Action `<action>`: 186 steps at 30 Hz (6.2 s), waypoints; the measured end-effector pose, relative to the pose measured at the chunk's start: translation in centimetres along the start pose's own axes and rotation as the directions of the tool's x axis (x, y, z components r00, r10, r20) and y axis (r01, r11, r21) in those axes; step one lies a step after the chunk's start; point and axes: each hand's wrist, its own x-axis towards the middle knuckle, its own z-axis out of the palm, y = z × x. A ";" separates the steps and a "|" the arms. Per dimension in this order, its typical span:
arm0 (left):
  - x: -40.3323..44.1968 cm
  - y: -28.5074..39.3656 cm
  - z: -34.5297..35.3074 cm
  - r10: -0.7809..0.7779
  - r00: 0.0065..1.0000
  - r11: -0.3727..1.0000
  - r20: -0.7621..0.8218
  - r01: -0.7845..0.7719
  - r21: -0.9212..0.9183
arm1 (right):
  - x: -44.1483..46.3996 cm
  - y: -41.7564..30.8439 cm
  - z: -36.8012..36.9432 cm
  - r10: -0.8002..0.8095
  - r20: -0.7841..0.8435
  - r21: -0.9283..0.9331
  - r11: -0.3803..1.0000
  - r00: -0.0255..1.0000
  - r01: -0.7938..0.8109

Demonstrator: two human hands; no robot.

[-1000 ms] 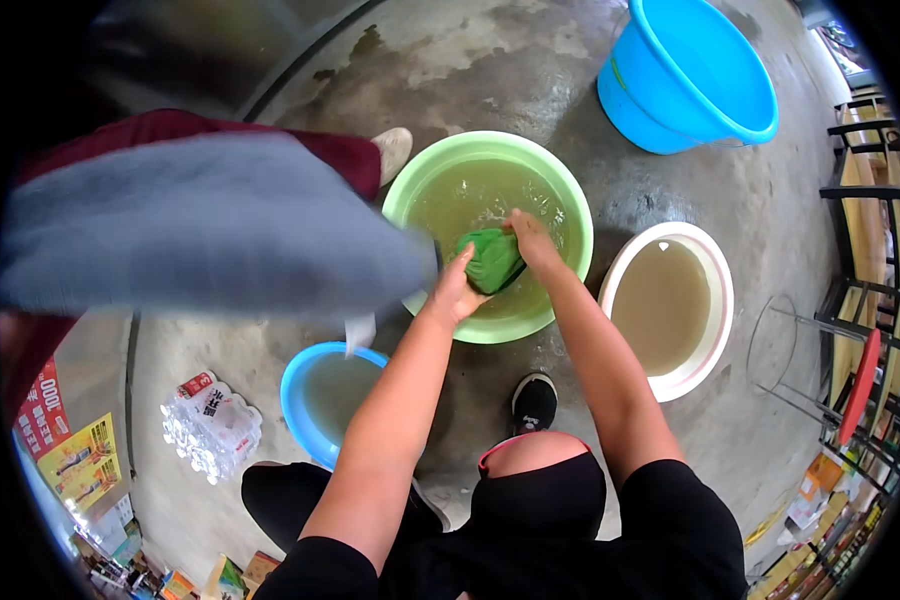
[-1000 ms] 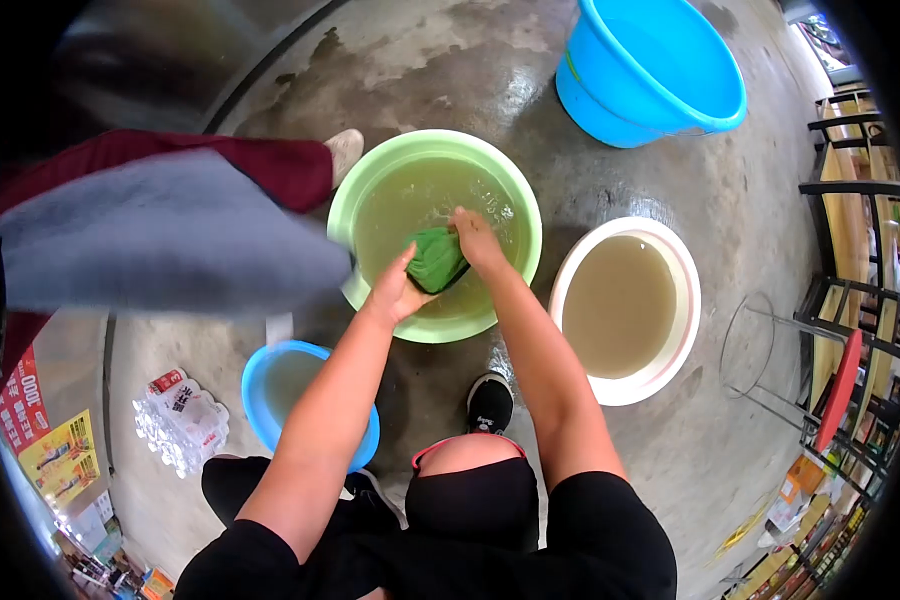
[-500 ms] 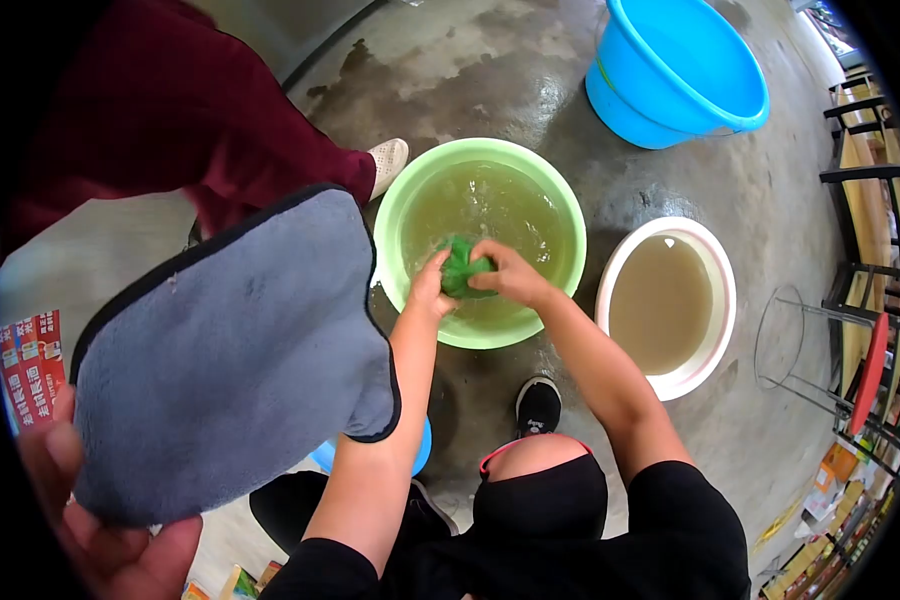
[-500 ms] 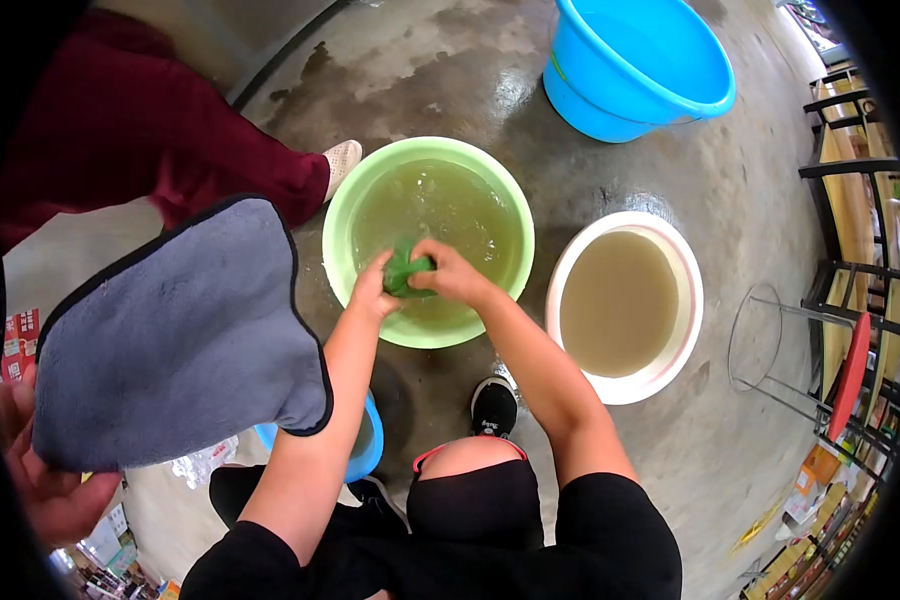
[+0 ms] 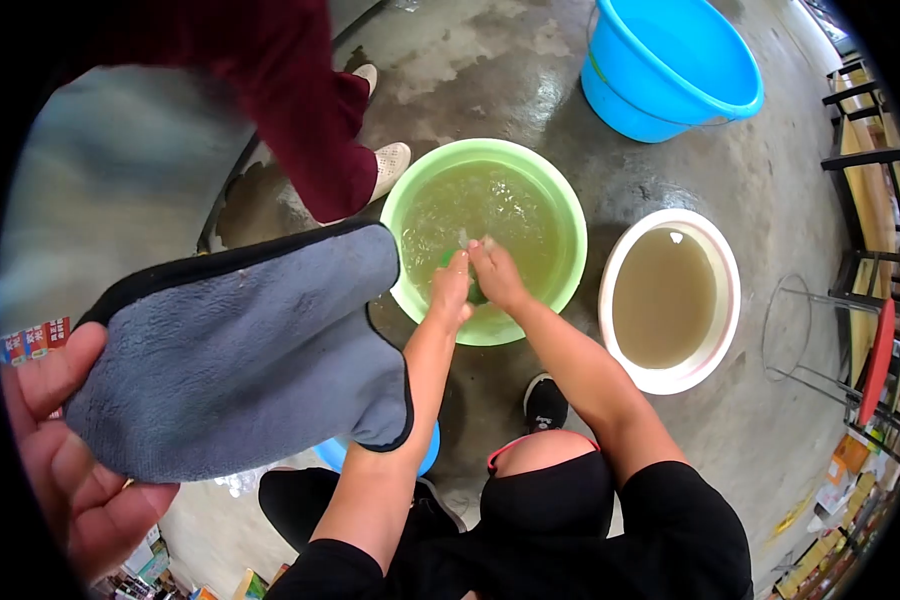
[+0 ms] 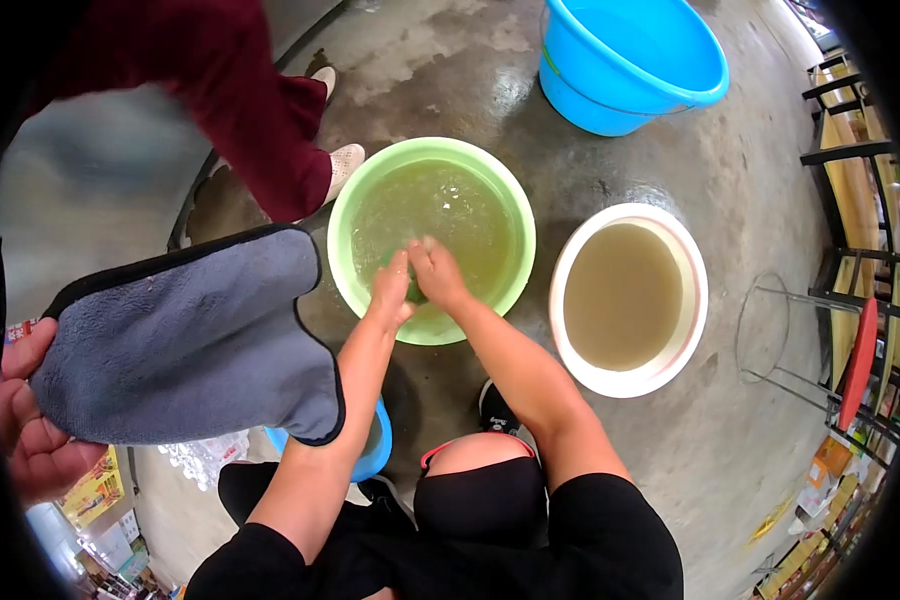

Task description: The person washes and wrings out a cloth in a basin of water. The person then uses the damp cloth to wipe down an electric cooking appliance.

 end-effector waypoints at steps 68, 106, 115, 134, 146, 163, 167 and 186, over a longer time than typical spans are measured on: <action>1.6 2.8 2.0 -0.007 0.975 0.955 0.224 0.072 -0.286 | 1.9 -3.1 -0.2 -0.272 -0.150 -0.132 0.958 0.951 0.253; 1.1 5.0 -0.4 -0.035 0.999 0.995 0.021 0.037 -0.096 | 0.8 -7.2 -3.0 -0.085 0.182 0.262 0.965 0.980 0.035; 0.8 3.7 0.4 0.189 0.964 0.798 0.188 -0.039 -0.601 | -3.9 -7.0 3.0 -0.549 0.055 -0.369 0.765 0.834 0.528; -0.2 2.5 -2.0 0.255 0.932 0.953 -0.260 -0.196 0.232 | 6.5 4.1 -3.7 -0.079 0.059 -0.742 0.663 0.995 0.096; 3.6 3.6 -1.8 -0.008 0.948 0.941 0.318 0.115 -0.319 | -3.8 -7.9 1.7 -0.315 0.070 0.016 0.949 0.947 0.314; -1.2 3.7 -1.4 0.212 0.971 0.976 -0.107 -0.216 -0.021 | 6.2 1.2 -2.5 -0.092 -0.290 -0.316 0.949 0.953 -0.004; 0.7 1.8 -3.7 0.189 0.973 0.982 -0.129 -0.186 0.034 | 7.2 2.2 -3.1 -0.008 0.063 -0.423 0.905 0.998 0.034; 0.7 2.8 -2.2 0.167 0.956 0.958 0.241 -0.099 -0.269 | 1.2 -3.9 1.5 -0.411 0.142 -0.595 0.691 0.900 0.410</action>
